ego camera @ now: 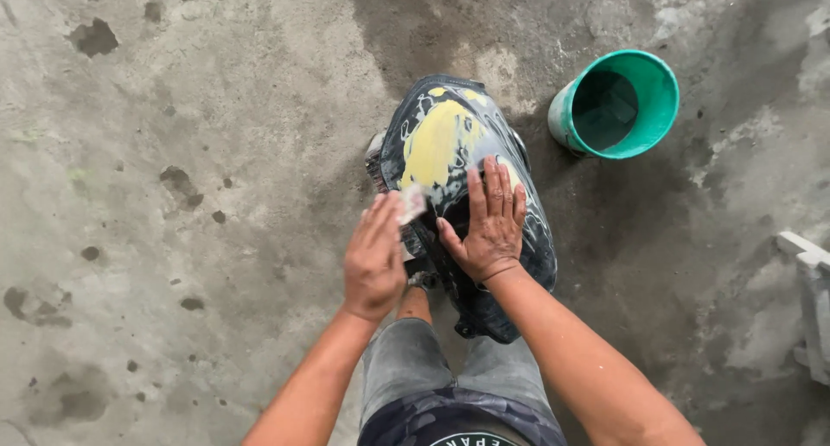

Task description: Sanding a car body panel with wet sandpaper and rinsing it in a bucket of water.

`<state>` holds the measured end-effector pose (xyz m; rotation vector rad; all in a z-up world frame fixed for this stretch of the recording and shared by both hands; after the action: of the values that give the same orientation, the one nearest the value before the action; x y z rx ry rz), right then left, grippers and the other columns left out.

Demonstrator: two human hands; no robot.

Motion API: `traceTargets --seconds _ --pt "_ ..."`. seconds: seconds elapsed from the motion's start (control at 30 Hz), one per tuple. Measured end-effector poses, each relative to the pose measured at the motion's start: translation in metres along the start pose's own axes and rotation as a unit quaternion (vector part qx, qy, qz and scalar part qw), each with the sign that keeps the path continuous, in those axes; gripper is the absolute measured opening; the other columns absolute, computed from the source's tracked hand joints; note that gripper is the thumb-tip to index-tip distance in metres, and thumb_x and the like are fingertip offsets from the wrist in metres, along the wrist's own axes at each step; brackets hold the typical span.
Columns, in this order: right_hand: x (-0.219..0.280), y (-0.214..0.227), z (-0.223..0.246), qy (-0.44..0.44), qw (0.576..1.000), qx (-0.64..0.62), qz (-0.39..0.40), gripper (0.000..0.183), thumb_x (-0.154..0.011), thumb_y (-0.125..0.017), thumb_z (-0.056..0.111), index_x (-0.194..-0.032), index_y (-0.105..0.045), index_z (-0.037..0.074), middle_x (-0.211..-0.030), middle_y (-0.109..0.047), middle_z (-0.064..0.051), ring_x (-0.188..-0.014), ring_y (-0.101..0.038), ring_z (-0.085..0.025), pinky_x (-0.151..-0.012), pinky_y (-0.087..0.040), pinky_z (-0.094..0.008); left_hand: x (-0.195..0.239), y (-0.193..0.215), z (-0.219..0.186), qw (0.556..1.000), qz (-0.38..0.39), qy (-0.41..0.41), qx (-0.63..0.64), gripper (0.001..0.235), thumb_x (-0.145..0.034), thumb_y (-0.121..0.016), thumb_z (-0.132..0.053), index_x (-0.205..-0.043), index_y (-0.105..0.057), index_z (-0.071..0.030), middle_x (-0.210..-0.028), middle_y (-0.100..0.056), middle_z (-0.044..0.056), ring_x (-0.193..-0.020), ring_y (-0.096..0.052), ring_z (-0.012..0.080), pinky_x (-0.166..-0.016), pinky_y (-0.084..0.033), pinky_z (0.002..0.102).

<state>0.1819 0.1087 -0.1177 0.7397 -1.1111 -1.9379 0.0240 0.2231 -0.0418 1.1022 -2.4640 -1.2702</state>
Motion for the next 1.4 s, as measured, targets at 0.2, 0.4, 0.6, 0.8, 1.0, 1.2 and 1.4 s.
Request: traceTargets --seconds 0.2,0.4,0.6,0.8,1.0,1.2,1.4 --pt "-0.031 0.033 0.031 0.064 0.997 0.044 -0.001 0.087 -0.091 -0.065 0.059 -0.16 -0.04 0.014 -0.168 -0.03 -0.011 -0.154 -0.023 -0.036 -0.121 -0.009 -0.055 -0.013 0.005 -0.007 0.973 -0.062 0.132 0.177 0.037 -0.103 -0.051 0.0 -0.14 -0.059 0.001 -0.146 -0.061 0.018 -0.139 -0.058 0.0318 -0.113 -0.047 0.038" --pt "-0.043 0.03 0.033 0.112 0.988 0.105 0.024 0.083 -0.091 -0.065 0.063 -0.156 -0.05 0.014 -0.165 -0.039 -0.001 -0.15 -0.031 -0.029 -0.119 -0.011 -0.057 -0.017 -0.009 -0.008 0.965 -0.101 0.134 0.201 0.036 -0.105 -0.051 -0.001 -0.139 -0.059 0.001 -0.145 -0.063 0.017 -0.138 -0.06 0.0319 -0.114 -0.047 0.037" --pt "-0.046 0.03 0.033 0.112 0.989 0.099 0.011 0.079 -0.092 -0.065 0.062 -0.154 -0.052 0.015 -0.163 -0.043 0.0 -0.148 -0.034 -0.028 -0.118 -0.012 -0.056 -0.008 -0.007 -0.004 0.956 -0.108 0.161 0.219 0.037 -0.104 -0.05 0.0 -0.139 -0.06 0.001 -0.145 -0.063 0.018 -0.137 -0.06 0.031 -0.113 -0.047 0.037" --pt "-0.065 0.038 0.037 0.117 0.991 0.072 0.006 0.077 -0.091 -0.067 0.06 -0.151 -0.054 0.014 -0.159 -0.045 -0.004 -0.148 -0.033 -0.03 -0.117 -0.013 -0.056 -0.006 -0.007 0.002 0.958 -0.114 0.16 0.21 0.037 -0.104 -0.05 -0.001 -0.14 -0.059 0.002 -0.146 -0.062 0.018 -0.138 -0.059 0.032 -0.114 -0.046 0.038" --pt "-0.04 0.025 0.003 0.073 0.997 0.023 0.015 0.084 -0.094 -0.066 0.058 -0.158 -0.041 0.008 -0.167 -0.036 -0.012 -0.157 -0.029 -0.029 -0.123 -0.013 -0.053 -0.035 -0.018 0.006 0.996 -0.081 0.013 0.048 0.045 -0.096 -0.054 0.004 -0.141 -0.058 0.002 -0.148 -0.057 0.02 -0.141 -0.054 0.0358 -0.12 -0.043 0.042" --pt "-0.035 0.015 -0.001 0.058 0.997 0.048 0.023 0.092 -0.093 -0.063 0.058 -0.162 -0.032 0.006 -0.171 -0.026 -0.016 -0.159 -0.023 -0.031 -0.123 -0.008 -0.056 -0.049 -0.038 0.01 0.996 -0.055 0.019 0.063 0.046 -0.095 -0.053 0.004 -0.141 -0.058 0.002 -0.148 -0.059 0.018 -0.14 -0.056 0.0356 -0.119 -0.044 0.042" --pt "-0.069 0.031 0.028 0.098 0.992 0.064 0.041 0.085 -0.093 -0.061 0.06 -0.159 -0.041 0.01 -0.17 -0.03 -0.008 -0.157 -0.023 -0.033 -0.119 -0.005 -0.06 -0.021 -0.036 0.015 0.939 -0.154 0.198 0.234 0.037 -0.106 -0.047 -0.005 -0.14 -0.059 0.004 -0.14 -0.065 0.019 -0.133 -0.063 0.0299 -0.11 -0.049 0.036"
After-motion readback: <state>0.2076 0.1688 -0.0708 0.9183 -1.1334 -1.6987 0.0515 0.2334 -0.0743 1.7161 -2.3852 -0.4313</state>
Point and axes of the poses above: each hand's wrist, its own x-axis away from the middle knuckle, its own y-axis out of the back of the hand, z = x × y, the point moved 2 cm from there along -x, towards the middle knuckle
